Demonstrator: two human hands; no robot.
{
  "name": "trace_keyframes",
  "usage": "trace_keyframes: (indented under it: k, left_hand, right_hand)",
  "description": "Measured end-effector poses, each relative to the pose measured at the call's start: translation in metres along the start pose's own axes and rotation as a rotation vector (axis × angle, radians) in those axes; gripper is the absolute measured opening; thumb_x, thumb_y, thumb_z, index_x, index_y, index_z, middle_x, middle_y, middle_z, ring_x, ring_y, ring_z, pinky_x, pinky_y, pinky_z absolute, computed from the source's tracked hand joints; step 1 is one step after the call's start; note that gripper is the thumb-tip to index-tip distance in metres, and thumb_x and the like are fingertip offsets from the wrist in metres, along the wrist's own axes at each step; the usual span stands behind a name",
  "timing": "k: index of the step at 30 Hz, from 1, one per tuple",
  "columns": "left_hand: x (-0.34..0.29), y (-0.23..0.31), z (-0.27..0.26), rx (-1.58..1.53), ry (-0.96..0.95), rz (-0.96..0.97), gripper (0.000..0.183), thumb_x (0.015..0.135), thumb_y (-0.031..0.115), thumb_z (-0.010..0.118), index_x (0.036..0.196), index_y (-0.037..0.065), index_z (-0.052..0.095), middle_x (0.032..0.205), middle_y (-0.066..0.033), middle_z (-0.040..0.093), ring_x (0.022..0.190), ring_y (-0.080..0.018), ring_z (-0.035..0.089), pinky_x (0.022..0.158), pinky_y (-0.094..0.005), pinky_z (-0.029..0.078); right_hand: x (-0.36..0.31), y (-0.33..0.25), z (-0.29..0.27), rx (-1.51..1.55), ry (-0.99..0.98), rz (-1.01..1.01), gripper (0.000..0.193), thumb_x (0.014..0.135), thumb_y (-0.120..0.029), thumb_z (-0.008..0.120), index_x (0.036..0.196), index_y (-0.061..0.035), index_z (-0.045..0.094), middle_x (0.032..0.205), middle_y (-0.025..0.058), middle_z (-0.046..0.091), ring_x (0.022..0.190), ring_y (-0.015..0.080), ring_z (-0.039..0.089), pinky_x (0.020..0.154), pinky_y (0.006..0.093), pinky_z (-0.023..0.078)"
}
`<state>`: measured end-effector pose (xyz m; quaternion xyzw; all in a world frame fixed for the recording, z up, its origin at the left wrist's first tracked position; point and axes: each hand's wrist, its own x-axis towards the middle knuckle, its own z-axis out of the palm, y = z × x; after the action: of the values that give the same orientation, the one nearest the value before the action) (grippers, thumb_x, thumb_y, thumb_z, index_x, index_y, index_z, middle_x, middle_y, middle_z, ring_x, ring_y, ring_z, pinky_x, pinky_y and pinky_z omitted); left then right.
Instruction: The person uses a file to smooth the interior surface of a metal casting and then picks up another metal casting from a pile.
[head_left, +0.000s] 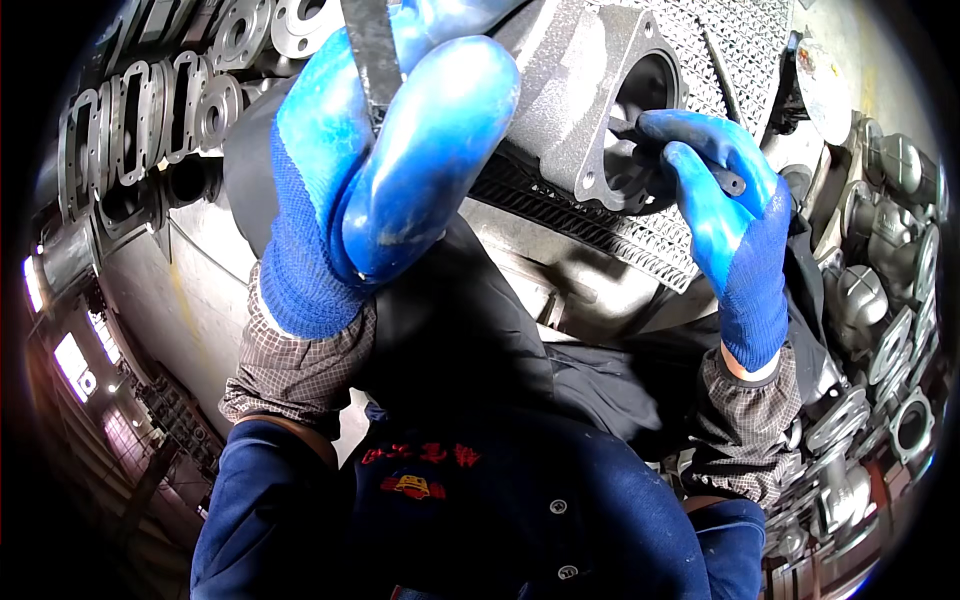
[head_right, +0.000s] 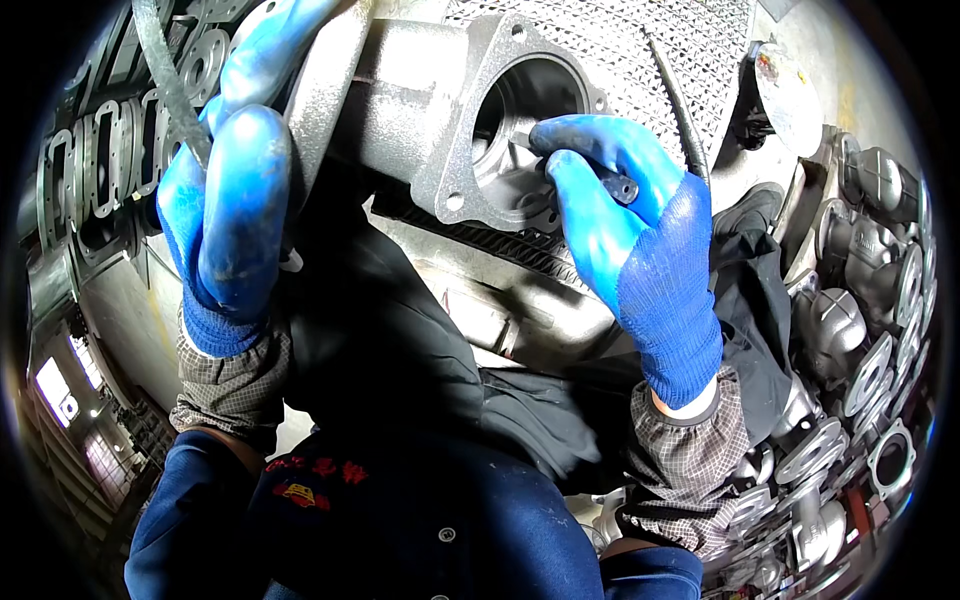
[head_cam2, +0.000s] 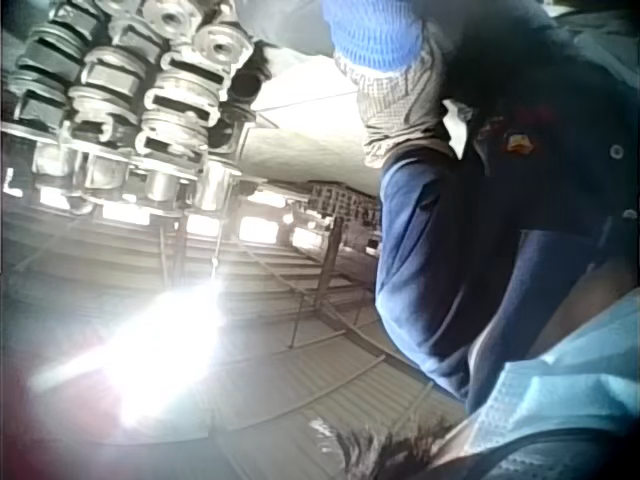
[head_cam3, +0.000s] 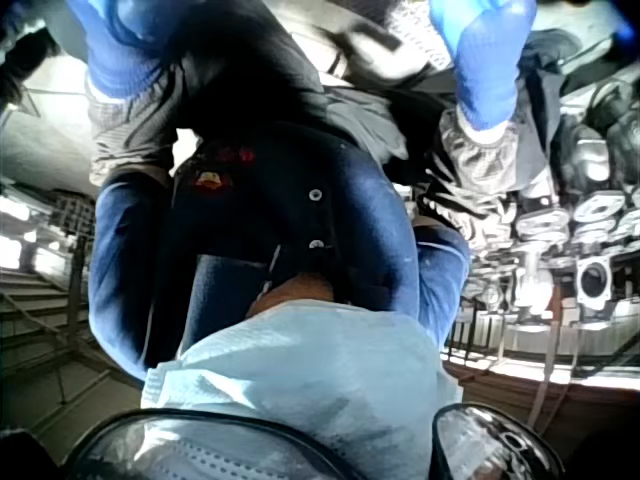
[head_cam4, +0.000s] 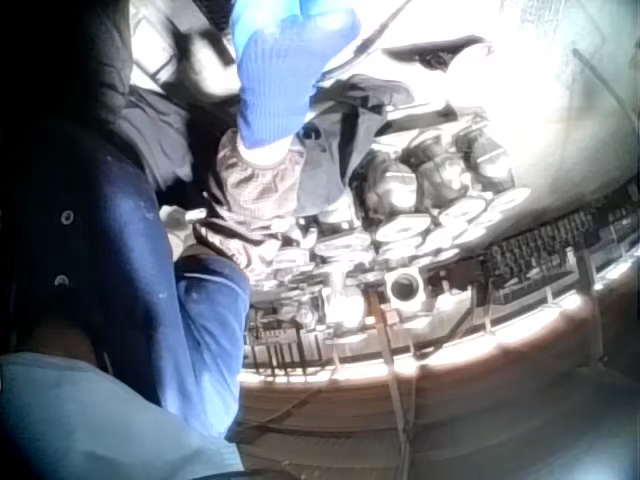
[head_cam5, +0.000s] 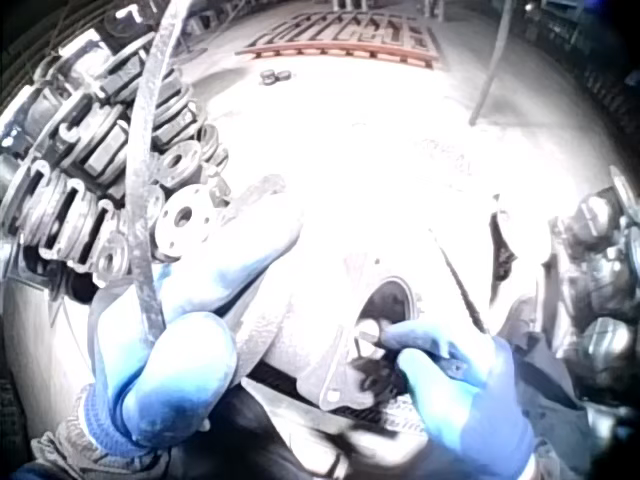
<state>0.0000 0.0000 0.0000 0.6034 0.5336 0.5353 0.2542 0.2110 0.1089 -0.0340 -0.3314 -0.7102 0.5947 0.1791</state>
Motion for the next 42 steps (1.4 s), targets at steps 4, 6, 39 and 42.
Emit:
trace_keyframes:
  k: [4,6,39,42]
  left_hand:
    - [-0.002,0.006,0.005,-0.005,0.055,-0.083,0.056,0.094,0.032,0.054,0.130,-0.010,0.048,0.134,-0.0227,0.049,0.127,-0.0299,0.045,0.110,-0.0414,0.029]
    - [-0.002,0.007,0.007,0.020,0.059,-0.116,0.053,0.095,0.029,0.053,0.130,-0.010,0.048,0.133,-0.0225,0.049,0.126,-0.0295,0.046,0.110,-0.0410,0.029]
    - [0.003,-0.001,0.002,0.134,0.015,0.031,0.060,0.093,0.038,0.049,0.129,-0.010,0.050,0.136,-0.0224,0.048,0.128,-0.0301,0.044,0.110,-0.0414,0.029]
    - [0.006,0.008,0.006,0.132,0.006,-0.015,0.060,0.093,0.039,0.050,0.128,-0.010,0.051,0.136,-0.0222,0.048,0.128,-0.0297,0.044,0.110,-0.0412,0.030]
  right_hand:
    - [-0.002,-0.003,-0.001,-0.035,0.067,-0.047,0.018,0.089,0.000,0.056,0.105,0.0034,0.064,0.094,0.0110,0.068,0.083,0.0116,0.064,0.072,0.0229,0.052]
    - [-0.003,-0.004,-0.003,-0.077,0.057,-0.041,0.018,0.089,0.000,0.056,0.104,0.0035,0.064,0.093,0.0104,0.068,0.082,0.0112,0.064,0.071,0.0229,0.052]
    - [0.010,-0.002,0.013,-0.357,0.050,-0.390,0.017,0.081,-0.004,0.063,0.097,0.0006,0.066,0.076,0.0115,0.064,0.059,0.0136,0.058,0.055,0.0254,0.047]
    - [0.004,-0.008,0.009,-0.251,0.001,-0.256,0.019,0.087,-0.001,0.058,0.104,0.0039,0.063,0.093,0.0082,0.067,0.072,0.0085,0.060,0.066,0.0228,0.049]
